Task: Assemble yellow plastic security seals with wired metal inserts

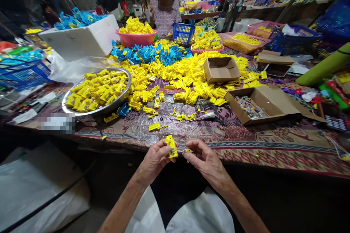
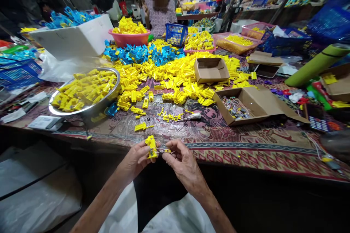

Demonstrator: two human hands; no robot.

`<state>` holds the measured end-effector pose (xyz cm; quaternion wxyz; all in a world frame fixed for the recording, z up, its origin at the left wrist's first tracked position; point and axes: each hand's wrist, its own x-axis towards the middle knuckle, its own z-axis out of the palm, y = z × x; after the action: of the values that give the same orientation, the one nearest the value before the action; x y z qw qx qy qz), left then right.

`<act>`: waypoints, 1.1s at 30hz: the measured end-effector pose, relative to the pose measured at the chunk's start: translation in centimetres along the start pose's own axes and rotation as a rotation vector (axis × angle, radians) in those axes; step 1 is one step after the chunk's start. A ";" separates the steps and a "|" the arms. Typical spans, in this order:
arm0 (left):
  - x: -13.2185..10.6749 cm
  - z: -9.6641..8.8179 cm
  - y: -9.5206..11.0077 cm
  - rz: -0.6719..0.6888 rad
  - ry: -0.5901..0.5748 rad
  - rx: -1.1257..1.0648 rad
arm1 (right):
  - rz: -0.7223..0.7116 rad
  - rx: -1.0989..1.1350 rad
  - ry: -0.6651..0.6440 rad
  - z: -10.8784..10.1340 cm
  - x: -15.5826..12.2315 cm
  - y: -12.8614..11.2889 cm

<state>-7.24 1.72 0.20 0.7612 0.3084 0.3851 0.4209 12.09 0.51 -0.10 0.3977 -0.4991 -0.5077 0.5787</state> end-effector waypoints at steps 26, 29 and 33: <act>0.0 0.0 -0.3 -0.012 0.009 -0.065 | 0.080 -0.091 -0.089 0.9 0.0 -0.7; 0.0 0.0 -0.4 -0.013 0.018 -0.063 | 0.178 0.024 -0.128 0.8 0.1 -0.4; -0.1 0.1 -0.5 -0.014 0.004 -0.077 | 0.049 -0.035 0.008 0.8 0.1 -0.1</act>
<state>-6.98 1.38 -0.15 0.7747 0.2752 0.3724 0.4307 11.30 0.49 -0.06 0.3765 -0.5205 -0.5039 0.5774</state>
